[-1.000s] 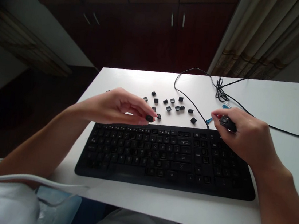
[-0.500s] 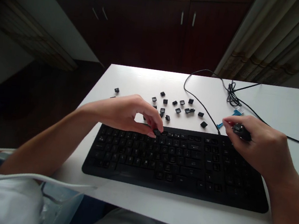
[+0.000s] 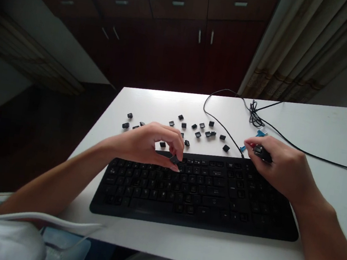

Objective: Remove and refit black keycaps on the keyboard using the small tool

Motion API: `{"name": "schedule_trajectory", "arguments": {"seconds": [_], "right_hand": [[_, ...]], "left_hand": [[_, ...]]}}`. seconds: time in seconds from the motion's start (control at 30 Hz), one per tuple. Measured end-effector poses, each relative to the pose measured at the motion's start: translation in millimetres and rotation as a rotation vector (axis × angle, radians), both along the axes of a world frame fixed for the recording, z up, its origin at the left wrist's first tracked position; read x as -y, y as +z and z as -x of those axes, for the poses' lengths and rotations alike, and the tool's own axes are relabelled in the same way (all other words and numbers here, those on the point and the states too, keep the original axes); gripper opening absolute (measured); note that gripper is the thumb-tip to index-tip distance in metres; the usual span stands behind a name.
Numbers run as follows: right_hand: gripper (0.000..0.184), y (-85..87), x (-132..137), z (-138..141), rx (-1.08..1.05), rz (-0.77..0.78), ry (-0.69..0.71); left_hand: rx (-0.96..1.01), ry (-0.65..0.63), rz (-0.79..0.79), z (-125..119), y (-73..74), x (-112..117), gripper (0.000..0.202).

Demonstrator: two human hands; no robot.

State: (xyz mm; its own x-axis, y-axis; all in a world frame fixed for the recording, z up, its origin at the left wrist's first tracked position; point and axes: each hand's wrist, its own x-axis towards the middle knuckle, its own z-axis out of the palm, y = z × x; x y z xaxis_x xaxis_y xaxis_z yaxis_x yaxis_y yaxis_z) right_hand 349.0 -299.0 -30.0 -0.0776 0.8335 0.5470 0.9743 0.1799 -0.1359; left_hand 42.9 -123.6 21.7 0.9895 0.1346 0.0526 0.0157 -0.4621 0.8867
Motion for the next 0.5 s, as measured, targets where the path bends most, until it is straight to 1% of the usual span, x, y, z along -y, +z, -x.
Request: {"name": "schedule_trajectory", "arguments": {"seconds": [0.23, 0.5], "right_hand": [[0.021, -1.5, 1.1, -1.8, -0.007, 0.014, -0.001], [0.019, -0.5, 0.1, -1.9, 0.006, -0.007, 0.013]], "left_hand": [[0.025, 0.068, -0.001, -2.0, -2.8, 6.4, 0.027], [0.029, 0.063, 0.0, -1.6, -1.6, 7.9, 0.032]]}}
